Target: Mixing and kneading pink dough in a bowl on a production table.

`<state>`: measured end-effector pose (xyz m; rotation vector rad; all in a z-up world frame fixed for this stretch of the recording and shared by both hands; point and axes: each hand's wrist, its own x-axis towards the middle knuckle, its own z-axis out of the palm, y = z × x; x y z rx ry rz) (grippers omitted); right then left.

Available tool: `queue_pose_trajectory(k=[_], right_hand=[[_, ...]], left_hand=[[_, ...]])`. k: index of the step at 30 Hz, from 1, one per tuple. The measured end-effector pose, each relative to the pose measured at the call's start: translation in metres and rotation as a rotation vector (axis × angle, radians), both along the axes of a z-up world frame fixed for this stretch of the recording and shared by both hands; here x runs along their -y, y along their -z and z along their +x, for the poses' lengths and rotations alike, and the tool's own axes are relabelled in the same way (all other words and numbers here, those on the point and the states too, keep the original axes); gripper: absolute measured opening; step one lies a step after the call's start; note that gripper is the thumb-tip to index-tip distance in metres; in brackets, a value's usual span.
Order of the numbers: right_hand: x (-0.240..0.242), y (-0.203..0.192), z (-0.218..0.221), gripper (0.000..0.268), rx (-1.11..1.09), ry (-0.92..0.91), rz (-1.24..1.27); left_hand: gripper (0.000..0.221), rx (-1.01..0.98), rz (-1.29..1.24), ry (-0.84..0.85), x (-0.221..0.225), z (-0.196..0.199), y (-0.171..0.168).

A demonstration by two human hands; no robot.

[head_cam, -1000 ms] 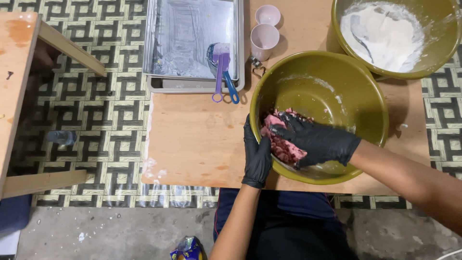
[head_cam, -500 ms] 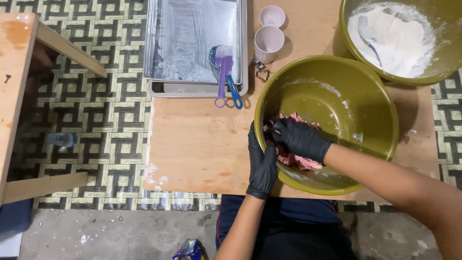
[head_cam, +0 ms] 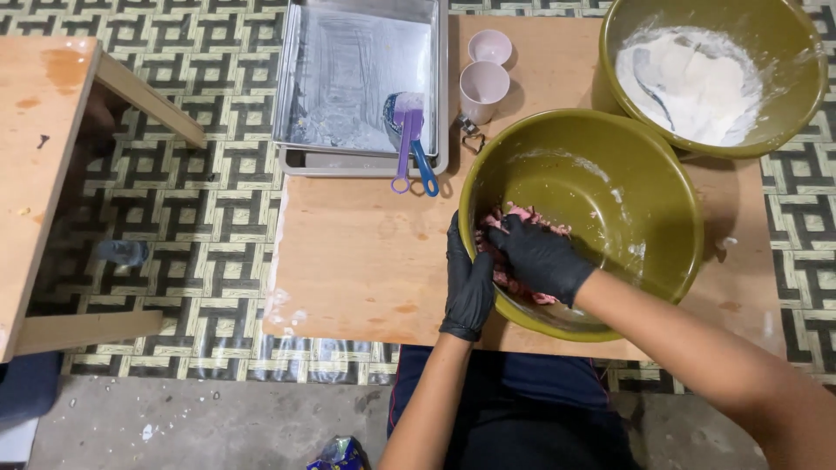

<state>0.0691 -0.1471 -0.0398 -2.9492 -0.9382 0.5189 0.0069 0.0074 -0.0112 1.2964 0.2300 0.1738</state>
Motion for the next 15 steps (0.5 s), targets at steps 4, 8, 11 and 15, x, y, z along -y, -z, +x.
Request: queue_pose_trajectory(k=[4, 8, 11, 15], right_hand=[[0.022, -0.108, 0.009, 0.079, -0.462, 0.060, 0.257], [0.058, -0.075, 0.032, 0.042, -0.489, 0.178, 0.850], [0.050, -0.038, 0.046, 0.044, -0.493, 0.369, 0.863], [0.020, 0.023, 0.056, 0.062, -0.429, 0.469, 0.330]], left_hand=[[0.074, -0.073, 0.104, 0.011, 0.001, 0.002, 0.002], [0.075, -0.122, 0.233, 0.000, 0.000, -0.002, -0.006], [0.071, -0.081, 0.245, 0.000, 0.001, -0.005, -0.015], [0.070, -0.241, 0.247, 0.031, -0.005, -0.003, -0.034]])
